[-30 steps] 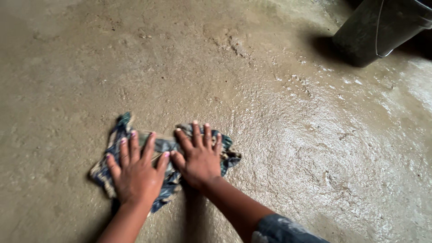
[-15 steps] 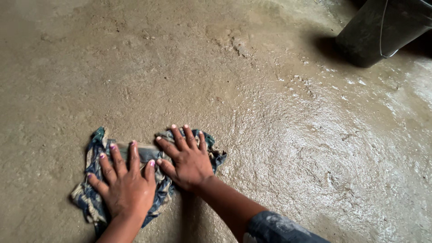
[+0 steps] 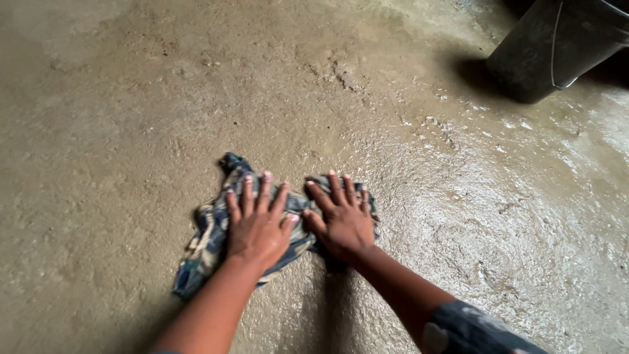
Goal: The person wipes a wet concrete floor using a patterned cloth. They dip the cloth into a metal bucket of water, wring it out, and then scrub the floor with both hands.
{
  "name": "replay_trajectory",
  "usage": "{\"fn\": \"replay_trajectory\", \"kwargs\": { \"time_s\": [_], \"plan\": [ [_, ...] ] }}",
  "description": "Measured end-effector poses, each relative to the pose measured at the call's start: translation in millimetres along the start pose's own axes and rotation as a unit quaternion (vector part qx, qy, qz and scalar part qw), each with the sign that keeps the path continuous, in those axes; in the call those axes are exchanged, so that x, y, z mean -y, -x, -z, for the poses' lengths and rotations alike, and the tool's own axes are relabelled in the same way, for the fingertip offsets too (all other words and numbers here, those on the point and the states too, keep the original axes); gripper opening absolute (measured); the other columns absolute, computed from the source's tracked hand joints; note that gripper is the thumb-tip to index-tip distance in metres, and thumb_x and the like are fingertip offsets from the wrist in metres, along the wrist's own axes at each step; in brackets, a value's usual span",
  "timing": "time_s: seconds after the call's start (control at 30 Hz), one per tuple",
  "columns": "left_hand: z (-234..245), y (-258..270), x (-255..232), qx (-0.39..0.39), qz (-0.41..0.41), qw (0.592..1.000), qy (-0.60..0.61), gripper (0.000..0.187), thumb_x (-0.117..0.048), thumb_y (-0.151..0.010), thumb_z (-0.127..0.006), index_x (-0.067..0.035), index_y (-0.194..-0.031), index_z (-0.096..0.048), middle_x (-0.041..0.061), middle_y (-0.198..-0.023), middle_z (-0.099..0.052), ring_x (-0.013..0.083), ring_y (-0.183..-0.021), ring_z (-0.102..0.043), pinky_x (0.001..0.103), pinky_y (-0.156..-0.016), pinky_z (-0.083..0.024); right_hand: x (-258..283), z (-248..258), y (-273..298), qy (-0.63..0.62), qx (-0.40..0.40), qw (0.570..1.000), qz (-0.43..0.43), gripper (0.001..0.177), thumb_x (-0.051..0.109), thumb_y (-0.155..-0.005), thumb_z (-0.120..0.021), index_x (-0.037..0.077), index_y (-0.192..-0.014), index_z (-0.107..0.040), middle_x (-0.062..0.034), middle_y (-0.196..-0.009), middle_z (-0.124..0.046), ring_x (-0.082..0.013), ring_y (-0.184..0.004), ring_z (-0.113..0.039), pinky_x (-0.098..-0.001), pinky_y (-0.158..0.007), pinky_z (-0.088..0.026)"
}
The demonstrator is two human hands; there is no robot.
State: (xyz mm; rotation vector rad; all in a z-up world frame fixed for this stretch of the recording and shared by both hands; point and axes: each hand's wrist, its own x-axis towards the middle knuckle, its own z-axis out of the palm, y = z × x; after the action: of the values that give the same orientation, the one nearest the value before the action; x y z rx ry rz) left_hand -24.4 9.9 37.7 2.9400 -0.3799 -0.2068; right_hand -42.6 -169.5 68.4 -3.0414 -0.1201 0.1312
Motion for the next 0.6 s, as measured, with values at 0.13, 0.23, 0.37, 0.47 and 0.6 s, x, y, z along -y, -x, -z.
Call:
{"fn": "replay_trajectory", "kwargs": {
  "time_s": [0.13, 0.23, 0.37, 0.47, 0.6],
  "plan": [
    [3.7, -3.0, -2.8, -0.003, -0.032, 0.999, -0.018, 0.067, -0.060, -0.099, -0.033, -0.040, -0.159, -0.011, 0.000, -0.170, 0.000, 0.0334, -0.154, 0.000, 0.059, -0.119, 0.003, -7.8, -4.2, 1.2, 0.005, 0.003, 0.999, -0.042, 0.069, 0.067, -0.097, -0.032, 0.040, -0.160, -0.025, -0.0093, -0.171, -0.005, -0.0370, -0.156, -0.001, -0.0595, -0.122, 0.002],
    [9.8, 6.1, -1.0, -0.007, 0.004, 1.000, -0.010, 0.068, -0.063, -0.097, -0.036, -0.043, -0.159, -0.017, -0.002, -0.170, -0.006, 0.0284, -0.155, -0.005, 0.055, -0.122, 0.001, -0.5, -7.6, 2.7, 0.005, 0.007, 0.998, -0.066, 0.071, 0.067, -0.097, -0.032, 0.037, -0.161, -0.023, -0.0106, -0.171, -0.004, -0.0370, -0.157, 0.002, -0.0603, -0.122, 0.003],
    [16.6, 11.2, 2.1, -0.012, 0.034, 0.999, 0.000, 0.069, -0.066, -0.095, -0.039, -0.044, -0.158, -0.021, -0.003, -0.169, -0.009, 0.0263, -0.155, -0.007, 0.053, -0.122, 0.001, 12.9, -4.3, 4.6, -0.004, 0.017, 0.997, -0.077, 0.075, 0.068, -0.096, -0.034, 0.034, -0.162, -0.020, -0.0116, -0.171, -0.001, -0.0363, -0.156, 0.006, -0.0605, -0.121, 0.006],
    [14.8, 17.0, 12.7, -0.021, 0.051, 0.998, 0.014, 0.071, -0.068, -0.093, -0.038, -0.043, -0.157, -0.020, -0.003, -0.168, -0.008, 0.0253, -0.154, -0.006, 0.053, -0.122, 0.001, 26.6, -0.1, 4.2, -0.004, 0.032, 0.996, -0.080, 0.075, 0.069, -0.096, -0.033, 0.035, -0.162, -0.018, -0.0121, -0.170, 0.001, -0.0369, -0.155, 0.007, -0.0607, -0.120, 0.007],
    [7.3, 27.1, 32.3, -0.053, 0.076, 0.996, 0.007, 0.074, -0.068, -0.093, -0.037, -0.043, -0.162, -0.023, -0.003, -0.173, -0.010, 0.0244, -0.153, -0.008, 0.053, -0.120, -0.001, 52.7, 1.1, 4.6, -0.019, 0.031, 0.997, -0.064, 0.075, 0.068, -0.095, -0.035, 0.034, -0.161, -0.021, -0.0133, -0.170, 0.000, -0.0384, -0.156, 0.007, -0.0610, -0.121, 0.007]
  ]
}}
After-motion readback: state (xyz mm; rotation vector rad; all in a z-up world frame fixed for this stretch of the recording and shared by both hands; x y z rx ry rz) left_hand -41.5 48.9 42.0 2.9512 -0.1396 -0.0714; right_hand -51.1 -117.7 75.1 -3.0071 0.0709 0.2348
